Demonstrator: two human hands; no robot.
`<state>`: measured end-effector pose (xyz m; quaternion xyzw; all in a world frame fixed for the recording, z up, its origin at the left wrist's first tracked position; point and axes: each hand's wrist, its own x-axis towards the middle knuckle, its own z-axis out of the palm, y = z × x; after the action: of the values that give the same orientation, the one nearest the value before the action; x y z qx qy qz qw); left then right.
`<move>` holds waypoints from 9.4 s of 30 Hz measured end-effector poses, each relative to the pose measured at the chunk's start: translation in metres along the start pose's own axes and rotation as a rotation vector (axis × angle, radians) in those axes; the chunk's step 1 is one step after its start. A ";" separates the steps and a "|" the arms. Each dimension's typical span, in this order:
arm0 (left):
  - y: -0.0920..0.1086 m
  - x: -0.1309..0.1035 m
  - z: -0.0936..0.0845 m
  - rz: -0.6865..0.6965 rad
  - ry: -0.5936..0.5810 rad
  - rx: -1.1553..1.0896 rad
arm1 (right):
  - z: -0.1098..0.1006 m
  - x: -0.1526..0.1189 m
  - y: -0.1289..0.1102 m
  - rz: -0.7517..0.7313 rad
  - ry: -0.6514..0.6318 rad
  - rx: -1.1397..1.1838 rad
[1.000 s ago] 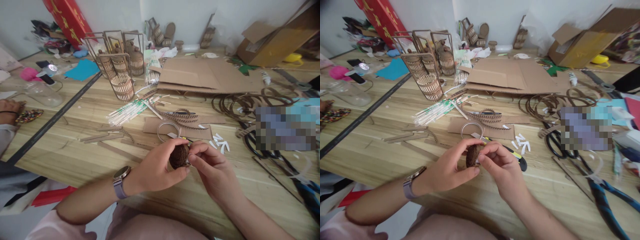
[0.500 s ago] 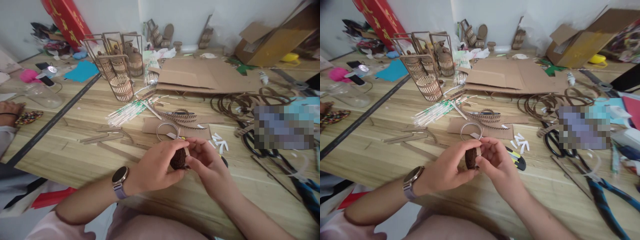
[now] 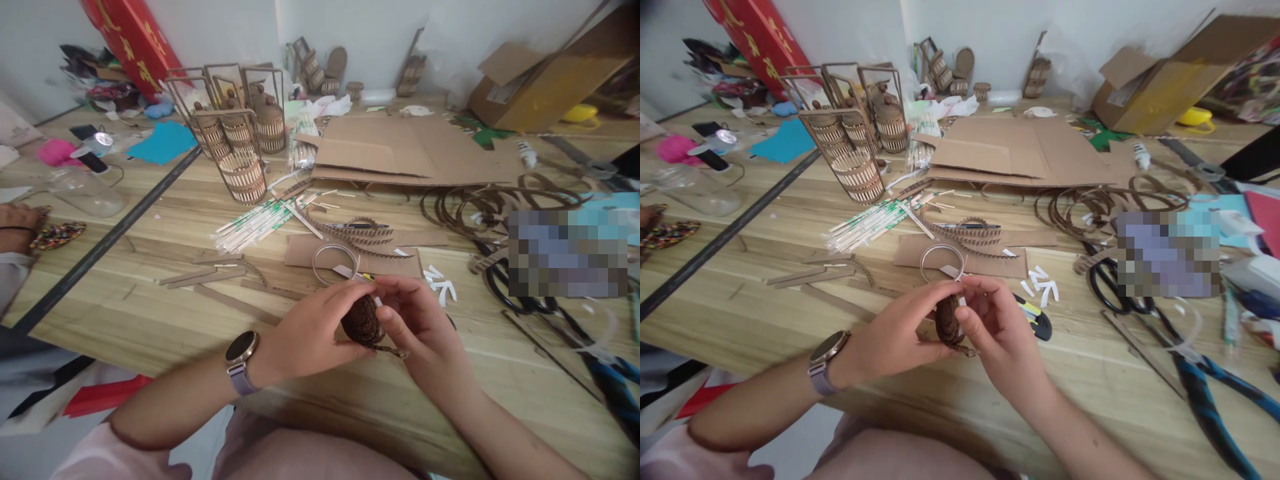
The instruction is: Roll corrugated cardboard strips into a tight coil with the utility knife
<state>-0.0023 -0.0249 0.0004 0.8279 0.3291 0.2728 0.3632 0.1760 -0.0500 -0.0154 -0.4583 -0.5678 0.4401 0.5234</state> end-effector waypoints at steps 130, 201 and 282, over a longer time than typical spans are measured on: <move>0.002 -0.003 -0.002 -0.173 0.002 0.085 | -0.099 0.035 -0.008 -0.158 0.121 -1.296; 0.000 -0.001 -0.003 -0.053 -0.030 -0.042 | -0.029 0.006 -0.005 -0.233 -0.133 -0.469; -0.001 -0.003 0.003 -0.233 0.045 -0.293 | -0.007 0.003 -0.026 0.055 0.064 -0.199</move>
<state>-0.0024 -0.0274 -0.0030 0.7161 0.3874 0.2923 0.5016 0.1812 -0.0517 0.0109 -0.5372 -0.5789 0.3811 0.4808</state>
